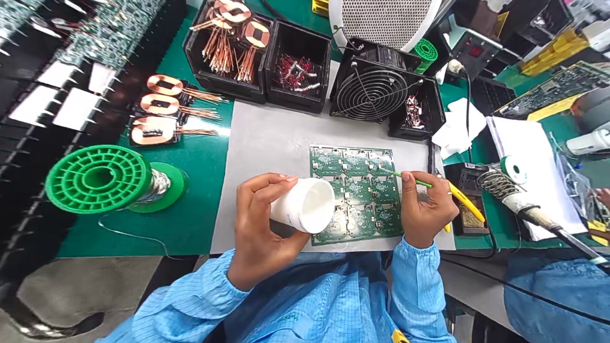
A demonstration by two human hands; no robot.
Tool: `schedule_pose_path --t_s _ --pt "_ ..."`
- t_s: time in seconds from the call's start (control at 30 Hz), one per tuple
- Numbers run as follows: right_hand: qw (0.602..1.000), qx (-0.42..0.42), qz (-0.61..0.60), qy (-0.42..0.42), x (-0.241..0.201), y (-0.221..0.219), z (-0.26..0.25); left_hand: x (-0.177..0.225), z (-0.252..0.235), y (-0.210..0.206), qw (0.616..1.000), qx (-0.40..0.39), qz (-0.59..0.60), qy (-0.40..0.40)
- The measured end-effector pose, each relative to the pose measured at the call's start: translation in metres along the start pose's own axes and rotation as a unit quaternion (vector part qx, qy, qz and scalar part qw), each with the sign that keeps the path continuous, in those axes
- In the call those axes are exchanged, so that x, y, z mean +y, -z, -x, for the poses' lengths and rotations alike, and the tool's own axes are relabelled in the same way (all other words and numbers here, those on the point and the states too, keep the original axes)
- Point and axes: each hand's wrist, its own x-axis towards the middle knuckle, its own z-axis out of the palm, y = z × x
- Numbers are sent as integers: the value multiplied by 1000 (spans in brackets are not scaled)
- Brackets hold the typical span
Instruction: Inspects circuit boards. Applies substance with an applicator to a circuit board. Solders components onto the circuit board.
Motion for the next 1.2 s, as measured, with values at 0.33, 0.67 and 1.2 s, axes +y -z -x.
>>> schedule_pose_path --t_s 0.33,0.67,1.2 --pt "998 53 -38 0 -23 13 -12 -1 0 -1 1000 9 -5 -14" --pt "999 -41 -29 17 -36 -18 -8 0 -1 -1 1000 13 -5 -10" --pt "998 -41 -41 26 -33 -20 -6 0 0 -1 1000 11 -3 0"
